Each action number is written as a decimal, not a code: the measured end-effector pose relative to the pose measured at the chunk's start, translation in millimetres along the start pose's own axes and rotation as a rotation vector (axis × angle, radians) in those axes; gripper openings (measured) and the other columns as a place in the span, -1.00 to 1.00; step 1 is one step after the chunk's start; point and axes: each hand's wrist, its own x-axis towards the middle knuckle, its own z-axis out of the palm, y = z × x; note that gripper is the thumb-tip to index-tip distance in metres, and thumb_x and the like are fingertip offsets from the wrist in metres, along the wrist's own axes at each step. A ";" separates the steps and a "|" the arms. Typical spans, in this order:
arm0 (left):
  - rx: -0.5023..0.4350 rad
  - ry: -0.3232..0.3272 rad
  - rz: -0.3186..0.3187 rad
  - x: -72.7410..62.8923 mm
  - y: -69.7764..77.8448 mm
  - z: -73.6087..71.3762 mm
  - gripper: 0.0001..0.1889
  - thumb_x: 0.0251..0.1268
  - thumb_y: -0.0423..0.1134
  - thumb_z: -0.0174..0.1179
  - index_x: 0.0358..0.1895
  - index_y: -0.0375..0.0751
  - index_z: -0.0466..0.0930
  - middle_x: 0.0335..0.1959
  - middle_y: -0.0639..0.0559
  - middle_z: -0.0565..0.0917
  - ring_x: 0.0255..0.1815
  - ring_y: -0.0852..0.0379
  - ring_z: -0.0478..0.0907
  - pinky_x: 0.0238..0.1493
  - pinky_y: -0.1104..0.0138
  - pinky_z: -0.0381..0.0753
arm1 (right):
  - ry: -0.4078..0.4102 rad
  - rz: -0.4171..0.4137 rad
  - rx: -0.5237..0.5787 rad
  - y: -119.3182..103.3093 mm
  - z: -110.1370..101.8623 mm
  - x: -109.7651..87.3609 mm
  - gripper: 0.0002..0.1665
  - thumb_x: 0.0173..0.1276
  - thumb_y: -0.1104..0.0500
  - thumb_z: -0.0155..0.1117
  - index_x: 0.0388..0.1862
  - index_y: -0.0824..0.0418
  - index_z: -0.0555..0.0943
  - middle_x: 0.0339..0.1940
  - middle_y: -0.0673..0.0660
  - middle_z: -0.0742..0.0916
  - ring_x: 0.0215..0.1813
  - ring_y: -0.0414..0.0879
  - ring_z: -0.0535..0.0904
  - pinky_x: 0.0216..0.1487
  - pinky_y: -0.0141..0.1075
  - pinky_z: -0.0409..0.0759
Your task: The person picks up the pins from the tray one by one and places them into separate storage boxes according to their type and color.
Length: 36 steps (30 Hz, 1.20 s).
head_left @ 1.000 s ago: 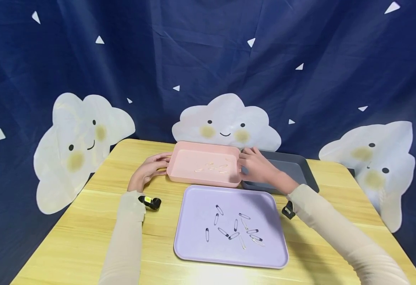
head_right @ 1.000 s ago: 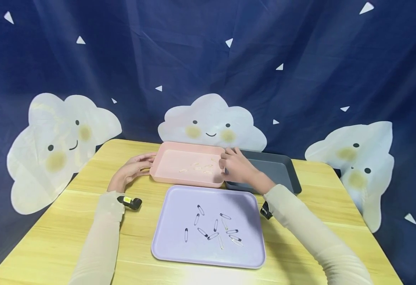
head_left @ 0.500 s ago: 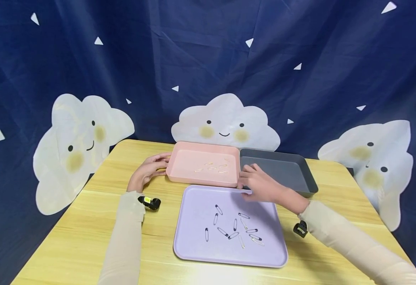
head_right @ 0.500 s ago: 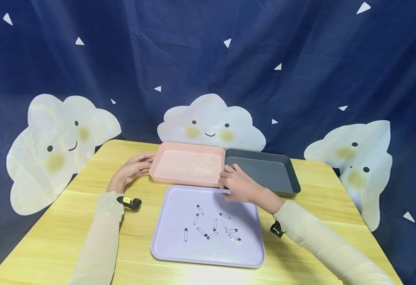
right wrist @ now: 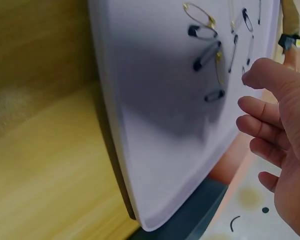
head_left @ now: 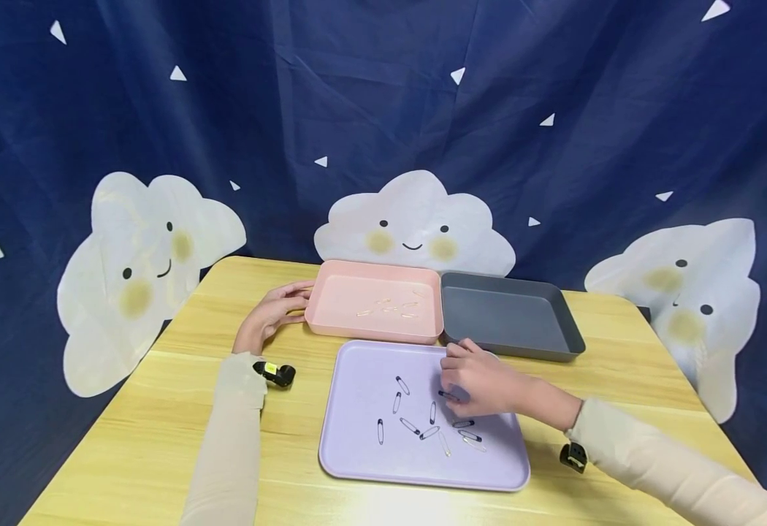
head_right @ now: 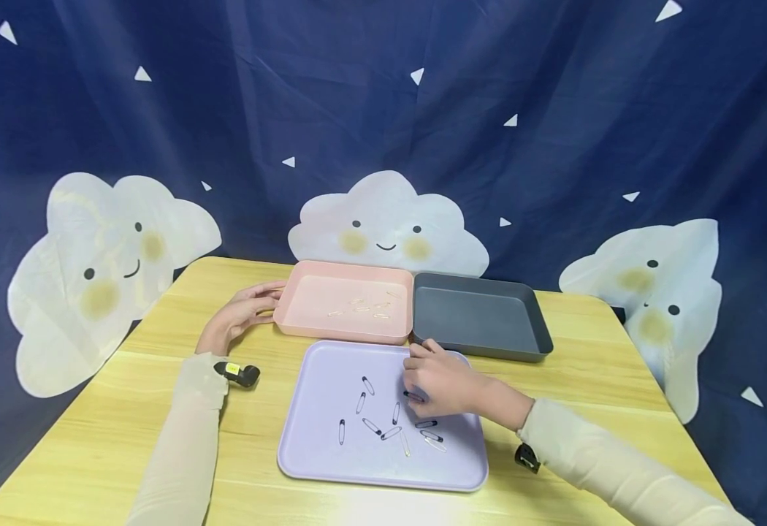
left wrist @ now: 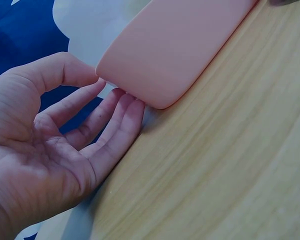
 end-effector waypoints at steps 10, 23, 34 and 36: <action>0.001 0.011 -0.014 2.7 0.4 0.1 -0.38 0.48 -0.38 0.11 0.56 -0.17 0.26 0.43 -0.25 0.41 0.04 0.24 0.62 -0.02 0.39 0.68 | -0.114 0.013 -0.003 -9.7 4.6 -0.6 -0.61 0.05 -0.18 0.52 -0.60 -0.05 0.52 -0.50 -0.22 0.43 -0.26 -0.23 0.26 -0.07 -0.26 0.22; -0.009 0.002 -0.024 -0.3 1.9 0.3 -0.37 0.49 -0.40 0.09 0.59 -0.20 0.20 0.47 -0.29 0.36 0.06 0.22 0.61 -0.04 0.39 0.66 | -0.097 -0.015 0.024 -12.1 8.0 6.6 -0.69 -0.08 0.13 0.53 -0.67 -0.03 0.50 -0.54 -0.22 0.46 -0.32 -0.24 0.22 -0.10 -0.29 0.21; -0.021 -0.020 -0.037 -13.4 18.8 5.7 -0.35 0.48 -0.45 0.06 0.59 -0.27 0.16 0.51 -0.37 0.27 0.15 0.12 0.58 0.03 0.33 0.67 | -0.155 0.044 0.058 -13.0 4.9 6.8 -0.74 -0.09 0.18 0.55 -0.65 -0.03 0.57 -0.52 -0.21 0.51 -0.29 -0.23 0.26 -0.06 -0.24 0.24; -0.018 -0.020 -0.040 -13.4 20.2 6.8 -0.36 0.48 -0.45 0.06 0.59 -0.27 0.16 0.50 -0.37 0.28 0.17 0.10 0.57 0.06 0.31 0.66 | -0.169 0.065 0.060 -11.6 3.5 4.5 -0.75 -0.10 0.17 0.56 -0.63 -0.03 0.59 -0.51 -0.20 0.53 -0.29 -0.22 0.28 -0.06 -0.23 0.24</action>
